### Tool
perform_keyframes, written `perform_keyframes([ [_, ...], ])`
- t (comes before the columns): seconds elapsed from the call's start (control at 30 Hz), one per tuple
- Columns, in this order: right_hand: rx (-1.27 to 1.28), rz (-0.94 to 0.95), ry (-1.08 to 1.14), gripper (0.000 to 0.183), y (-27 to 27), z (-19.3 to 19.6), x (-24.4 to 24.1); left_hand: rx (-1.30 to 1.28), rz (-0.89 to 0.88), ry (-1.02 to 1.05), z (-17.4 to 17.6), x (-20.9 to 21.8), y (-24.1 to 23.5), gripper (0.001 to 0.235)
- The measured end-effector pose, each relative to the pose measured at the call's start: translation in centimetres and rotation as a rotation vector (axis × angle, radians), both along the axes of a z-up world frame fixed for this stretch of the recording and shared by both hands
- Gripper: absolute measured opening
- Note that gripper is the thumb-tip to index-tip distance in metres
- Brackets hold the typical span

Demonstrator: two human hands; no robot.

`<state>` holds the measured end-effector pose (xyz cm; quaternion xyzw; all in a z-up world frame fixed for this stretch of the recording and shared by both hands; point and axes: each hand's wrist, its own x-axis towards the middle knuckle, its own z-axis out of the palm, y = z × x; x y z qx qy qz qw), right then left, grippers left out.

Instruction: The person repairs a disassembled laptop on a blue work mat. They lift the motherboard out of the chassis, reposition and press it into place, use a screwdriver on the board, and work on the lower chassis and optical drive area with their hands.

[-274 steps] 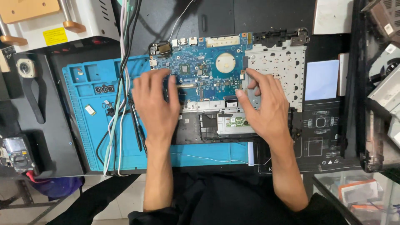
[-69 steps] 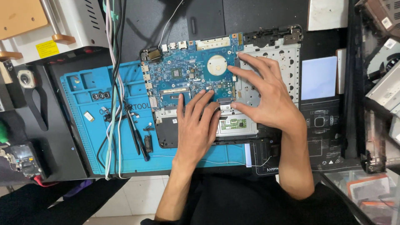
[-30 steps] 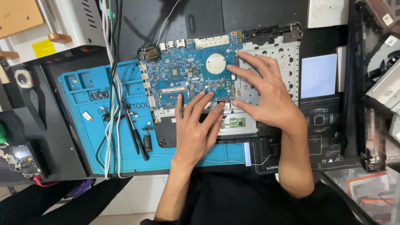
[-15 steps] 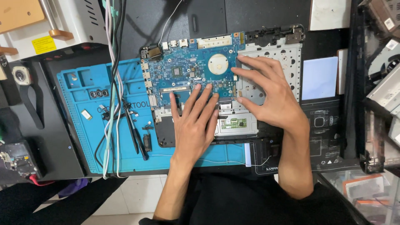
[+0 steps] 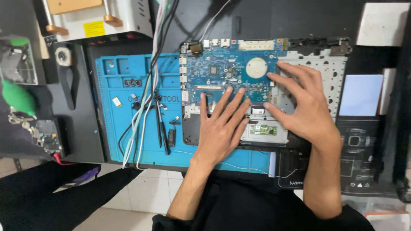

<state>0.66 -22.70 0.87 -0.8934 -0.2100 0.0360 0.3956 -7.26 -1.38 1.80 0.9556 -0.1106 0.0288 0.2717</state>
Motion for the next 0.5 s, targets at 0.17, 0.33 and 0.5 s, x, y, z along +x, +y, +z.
perform_keyframes([
  [0.17, -0.055, 0.017, -0.009, 0.061, 0.9, 1.5, 0.0, 0.034, 0.229, -0.07, 0.9, -2.4, 4.1, 0.034],
  [0.33, -0.232, 0.055, -0.117, 0.06, 3.3, 4.5, 0.4, 0.114, 0.612, -0.062, 1.2, -5.7, 9.5, 0.017],
  [0.5, -0.156, 0.199, -0.091, 0.039, 4.7, 3.3, 0.6, 0.187, 0.698, 0.051, 1.4, -7.7, 11.2, 0.014],
])
